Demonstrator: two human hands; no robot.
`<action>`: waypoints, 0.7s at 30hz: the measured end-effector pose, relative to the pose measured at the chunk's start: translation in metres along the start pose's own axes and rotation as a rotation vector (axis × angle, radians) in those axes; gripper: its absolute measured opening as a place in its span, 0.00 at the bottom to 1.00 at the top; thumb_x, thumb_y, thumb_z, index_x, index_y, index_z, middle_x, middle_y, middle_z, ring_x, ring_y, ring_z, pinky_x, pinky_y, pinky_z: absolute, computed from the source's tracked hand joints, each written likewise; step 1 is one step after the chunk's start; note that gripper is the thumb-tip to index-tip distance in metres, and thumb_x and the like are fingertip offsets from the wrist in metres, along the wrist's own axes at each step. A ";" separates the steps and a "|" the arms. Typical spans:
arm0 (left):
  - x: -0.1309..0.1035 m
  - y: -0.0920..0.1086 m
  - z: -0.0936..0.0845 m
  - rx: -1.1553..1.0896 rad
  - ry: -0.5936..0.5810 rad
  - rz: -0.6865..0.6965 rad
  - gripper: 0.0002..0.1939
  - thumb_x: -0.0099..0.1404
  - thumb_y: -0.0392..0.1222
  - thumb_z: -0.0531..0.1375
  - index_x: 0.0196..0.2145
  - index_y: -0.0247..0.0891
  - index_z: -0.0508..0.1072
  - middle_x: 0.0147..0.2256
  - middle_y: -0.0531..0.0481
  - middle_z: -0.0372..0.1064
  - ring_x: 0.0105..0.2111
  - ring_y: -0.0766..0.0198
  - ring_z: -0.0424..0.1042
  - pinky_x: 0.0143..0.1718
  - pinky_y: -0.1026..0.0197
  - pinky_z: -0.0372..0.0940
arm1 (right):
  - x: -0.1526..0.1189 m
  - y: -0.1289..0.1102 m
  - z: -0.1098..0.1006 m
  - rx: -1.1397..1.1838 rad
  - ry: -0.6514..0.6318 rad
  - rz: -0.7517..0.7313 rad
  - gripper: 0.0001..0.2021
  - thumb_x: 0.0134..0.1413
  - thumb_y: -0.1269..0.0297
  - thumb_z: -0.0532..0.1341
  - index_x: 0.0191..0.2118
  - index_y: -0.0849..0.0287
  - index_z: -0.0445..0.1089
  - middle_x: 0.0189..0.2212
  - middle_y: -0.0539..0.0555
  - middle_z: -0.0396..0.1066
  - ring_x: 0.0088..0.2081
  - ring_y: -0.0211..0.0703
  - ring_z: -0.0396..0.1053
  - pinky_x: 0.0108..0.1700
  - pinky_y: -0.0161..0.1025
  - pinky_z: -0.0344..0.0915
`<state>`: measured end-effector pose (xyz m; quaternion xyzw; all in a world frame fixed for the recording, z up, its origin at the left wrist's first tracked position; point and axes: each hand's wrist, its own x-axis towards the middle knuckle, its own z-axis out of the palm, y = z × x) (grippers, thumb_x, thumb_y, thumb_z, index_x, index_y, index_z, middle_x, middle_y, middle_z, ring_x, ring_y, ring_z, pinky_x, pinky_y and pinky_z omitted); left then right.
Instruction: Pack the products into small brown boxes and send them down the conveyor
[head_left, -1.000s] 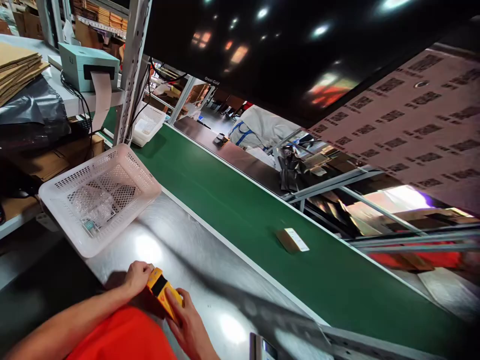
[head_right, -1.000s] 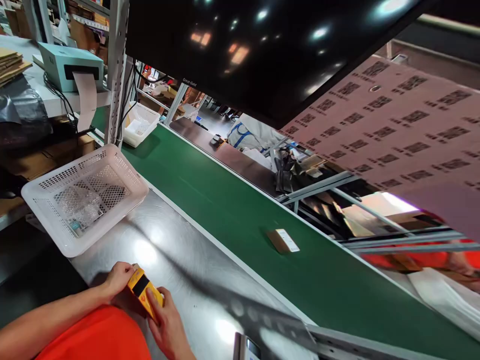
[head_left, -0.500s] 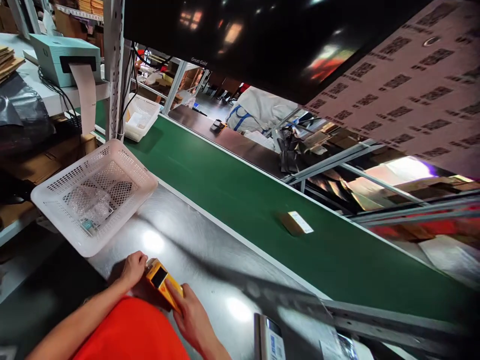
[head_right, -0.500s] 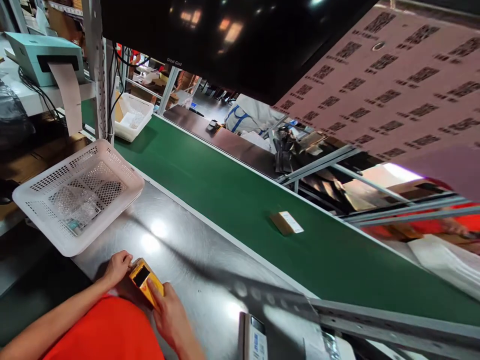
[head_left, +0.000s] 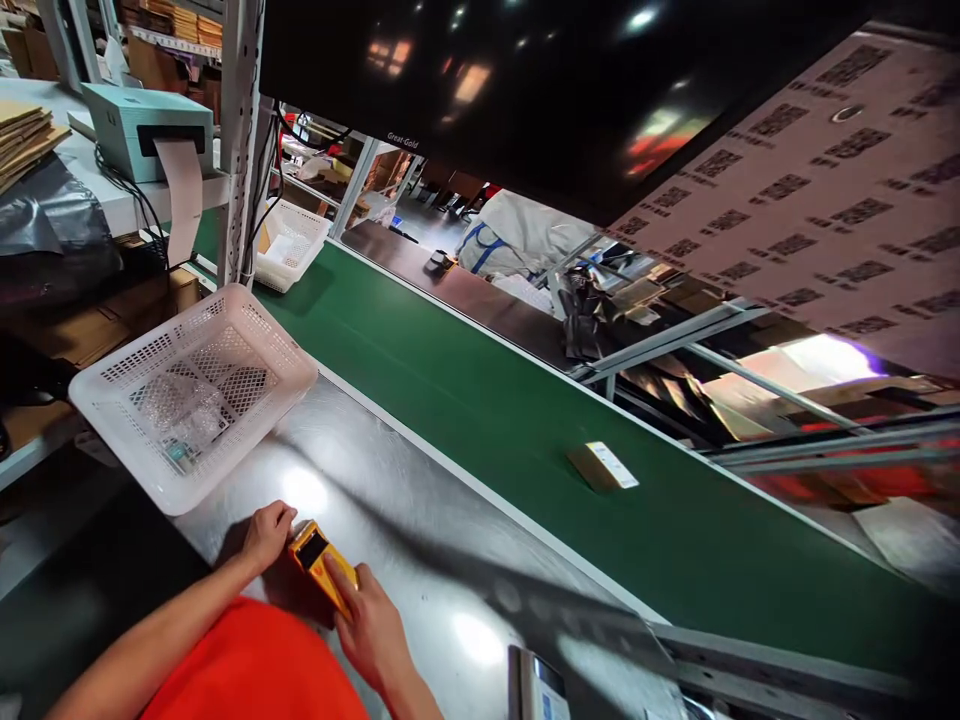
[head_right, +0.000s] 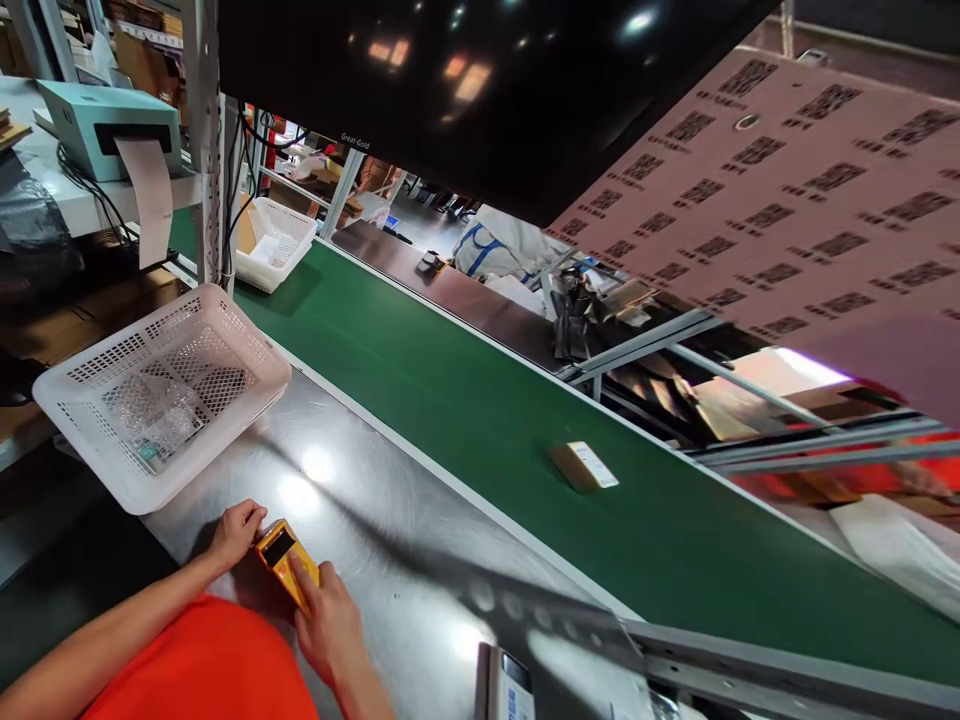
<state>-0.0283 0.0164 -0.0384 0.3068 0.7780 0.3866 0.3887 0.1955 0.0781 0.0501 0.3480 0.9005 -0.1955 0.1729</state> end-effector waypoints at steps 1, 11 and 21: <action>0.001 0.000 0.000 0.006 0.003 0.002 0.16 0.76 0.48 0.52 0.33 0.42 0.74 0.27 0.53 0.75 0.30 0.62 0.75 0.36 0.63 0.62 | 0.000 0.001 0.002 0.005 0.014 -0.003 0.43 0.58 0.75 0.58 0.77 0.42 0.55 0.52 0.57 0.69 0.50 0.49 0.74 0.56 0.40 0.69; 0.006 -0.012 0.010 0.180 -0.081 -0.008 0.18 0.76 0.44 0.52 0.33 0.39 0.78 0.37 0.47 0.79 0.41 0.59 0.77 0.44 0.62 0.66 | 0.010 -0.008 0.000 -0.056 -0.019 0.040 0.43 0.56 0.74 0.59 0.76 0.41 0.56 0.53 0.58 0.69 0.51 0.53 0.76 0.53 0.43 0.71; 0.018 -0.007 -0.008 0.421 -0.403 0.179 0.25 0.65 0.36 0.63 0.60 0.43 0.74 0.62 0.36 0.72 0.60 0.41 0.76 0.63 0.42 0.67 | 0.007 -0.011 -0.014 -0.061 -0.045 0.045 0.42 0.56 0.72 0.59 0.76 0.42 0.57 0.52 0.57 0.70 0.50 0.52 0.76 0.54 0.42 0.70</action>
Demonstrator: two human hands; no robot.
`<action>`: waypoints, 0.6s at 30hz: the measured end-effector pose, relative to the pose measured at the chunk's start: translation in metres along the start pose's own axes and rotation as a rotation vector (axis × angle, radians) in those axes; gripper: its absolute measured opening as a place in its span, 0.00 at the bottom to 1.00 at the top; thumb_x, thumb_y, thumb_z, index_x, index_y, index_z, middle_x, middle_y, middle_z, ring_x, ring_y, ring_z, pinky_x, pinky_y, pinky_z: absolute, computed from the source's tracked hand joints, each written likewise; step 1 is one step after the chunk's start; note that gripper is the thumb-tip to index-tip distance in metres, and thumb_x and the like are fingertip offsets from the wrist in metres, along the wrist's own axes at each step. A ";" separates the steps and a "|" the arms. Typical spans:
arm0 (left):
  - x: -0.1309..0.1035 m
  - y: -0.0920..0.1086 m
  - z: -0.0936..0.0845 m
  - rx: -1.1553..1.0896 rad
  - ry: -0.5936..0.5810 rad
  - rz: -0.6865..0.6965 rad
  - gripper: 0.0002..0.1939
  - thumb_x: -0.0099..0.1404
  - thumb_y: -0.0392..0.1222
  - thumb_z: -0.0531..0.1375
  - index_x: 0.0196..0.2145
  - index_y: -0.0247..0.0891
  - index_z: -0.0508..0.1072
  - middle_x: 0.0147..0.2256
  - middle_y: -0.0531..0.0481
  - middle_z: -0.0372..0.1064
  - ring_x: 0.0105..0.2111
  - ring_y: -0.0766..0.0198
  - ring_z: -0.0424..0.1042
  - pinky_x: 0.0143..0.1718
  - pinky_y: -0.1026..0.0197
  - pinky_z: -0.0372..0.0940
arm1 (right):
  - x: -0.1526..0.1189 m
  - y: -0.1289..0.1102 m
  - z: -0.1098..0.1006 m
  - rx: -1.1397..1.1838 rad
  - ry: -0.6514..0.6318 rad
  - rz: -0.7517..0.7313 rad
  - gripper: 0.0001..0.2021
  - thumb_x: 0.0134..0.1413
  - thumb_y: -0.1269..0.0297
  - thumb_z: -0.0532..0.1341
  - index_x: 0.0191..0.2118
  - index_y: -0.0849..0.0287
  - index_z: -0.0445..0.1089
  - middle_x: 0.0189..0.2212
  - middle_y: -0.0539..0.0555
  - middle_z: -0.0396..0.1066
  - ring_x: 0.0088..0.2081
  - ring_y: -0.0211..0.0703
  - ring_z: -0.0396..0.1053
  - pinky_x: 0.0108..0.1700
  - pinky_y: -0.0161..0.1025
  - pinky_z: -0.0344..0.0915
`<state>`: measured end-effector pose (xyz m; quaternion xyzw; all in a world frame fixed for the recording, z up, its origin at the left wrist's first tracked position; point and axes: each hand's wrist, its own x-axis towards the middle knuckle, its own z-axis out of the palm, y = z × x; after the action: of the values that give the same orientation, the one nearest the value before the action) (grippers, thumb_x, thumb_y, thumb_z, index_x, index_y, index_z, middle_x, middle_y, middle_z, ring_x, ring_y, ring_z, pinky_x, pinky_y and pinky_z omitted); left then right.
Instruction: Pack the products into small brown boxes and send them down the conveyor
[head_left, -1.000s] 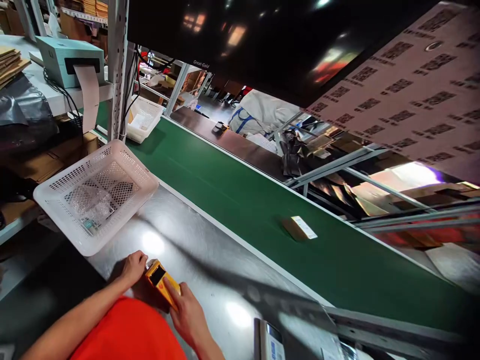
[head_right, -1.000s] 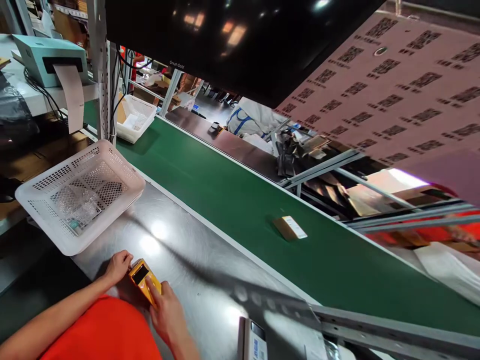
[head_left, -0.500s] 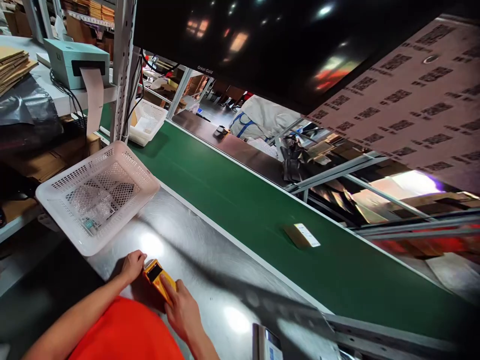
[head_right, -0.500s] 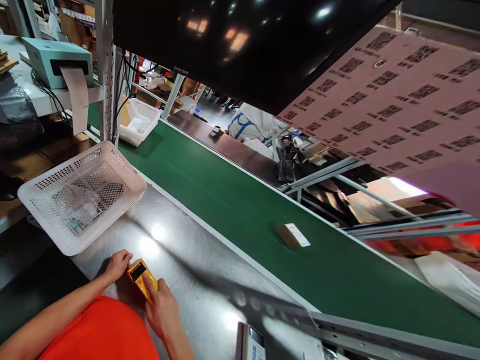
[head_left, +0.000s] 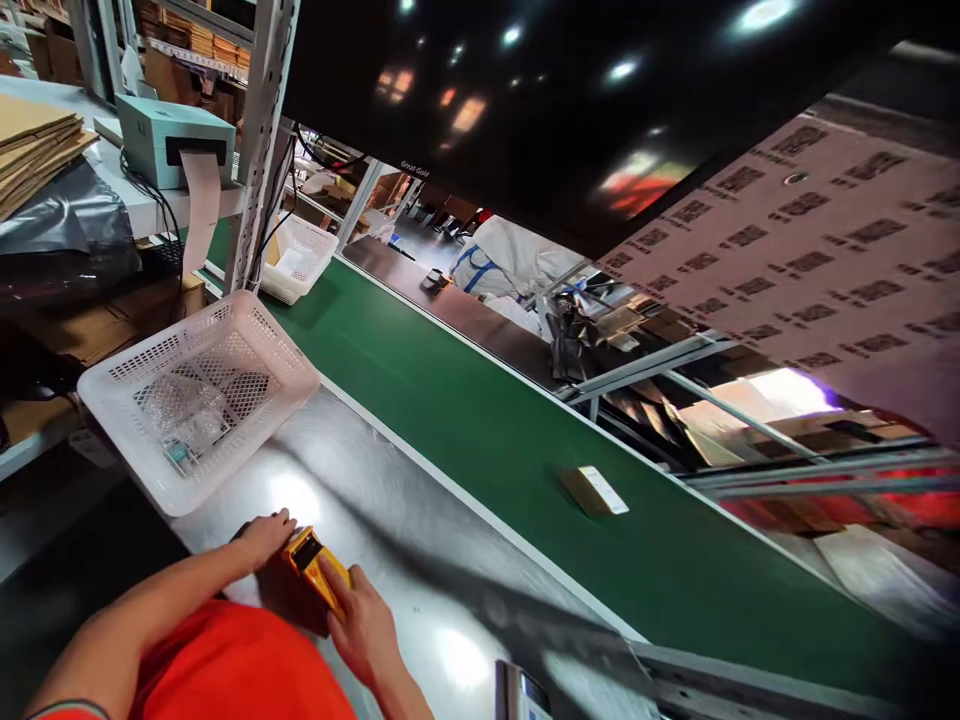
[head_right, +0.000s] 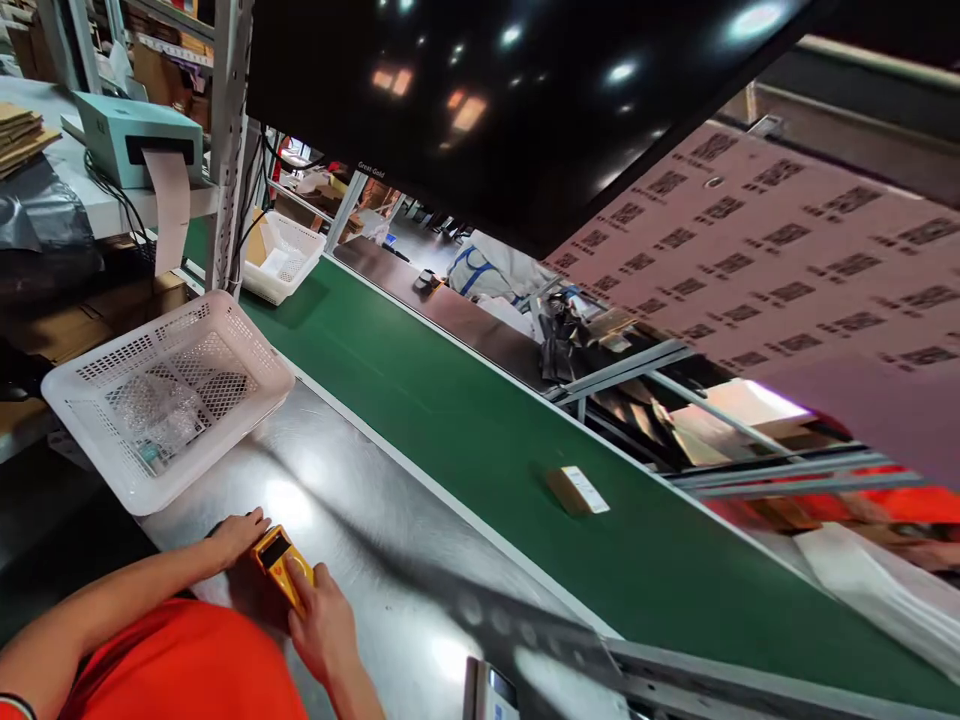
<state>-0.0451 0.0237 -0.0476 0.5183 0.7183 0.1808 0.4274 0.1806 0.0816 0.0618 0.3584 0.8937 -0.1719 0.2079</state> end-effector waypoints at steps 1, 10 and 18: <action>0.000 0.000 -0.004 0.014 -0.033 0.052 0.31 0.60 0.33 0.67 0.61 0.46 0.73 0.65 0.39 0.70 0.63 0.40 0.73 0.67 0.40 0.63 | -0.001 0.000 -0.002 0.009 -0.003 -0.004 0.42 0.56 0.72 0.59 0.76 0.43 0.57 0.52 0.58 0.70 0.50 0.52 0.76 0.54 0.42 0.70; 0.012 0.010 -0.033 0.070 -0.233 0.386 0.45 0.43 0.40 0.77 0.59 0.50 0.72 0.57 0.43 0.77 0.58 0.37 0.75 0.62 0.41 0.67 | 0.000 -0.009 -0.020 0.017 -0.069 0.028 0.38 0.60 0.67 0.59 0.76 0.45 0.58 0.51 0.58 0.72 0.48 0.50 0.78 0.52 0.40 0.70; 0.021 0.004 -0.032 0.062 -0.209 0.409 0.37 0.43 0.36 0.73 0.53 0.50 0.74 0.52 0.45 0.77 0.56 0.40 0.73 0.62 0.46 0.61 | -0.025 -0.001 -0.032 -0.014 -0.154 0.096 0.42 0.55 0.65 0.63 0.75 0.40 0.58 0.49 0.56 0.74 0.44 0.49 0.78 0.46 0.39 0.69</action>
<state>-0.0707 0.0503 -0.0351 0.6819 0.5554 0.1867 0.4378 0.1886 0.0813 0.1020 0.3853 0.8581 -0.1825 0.2863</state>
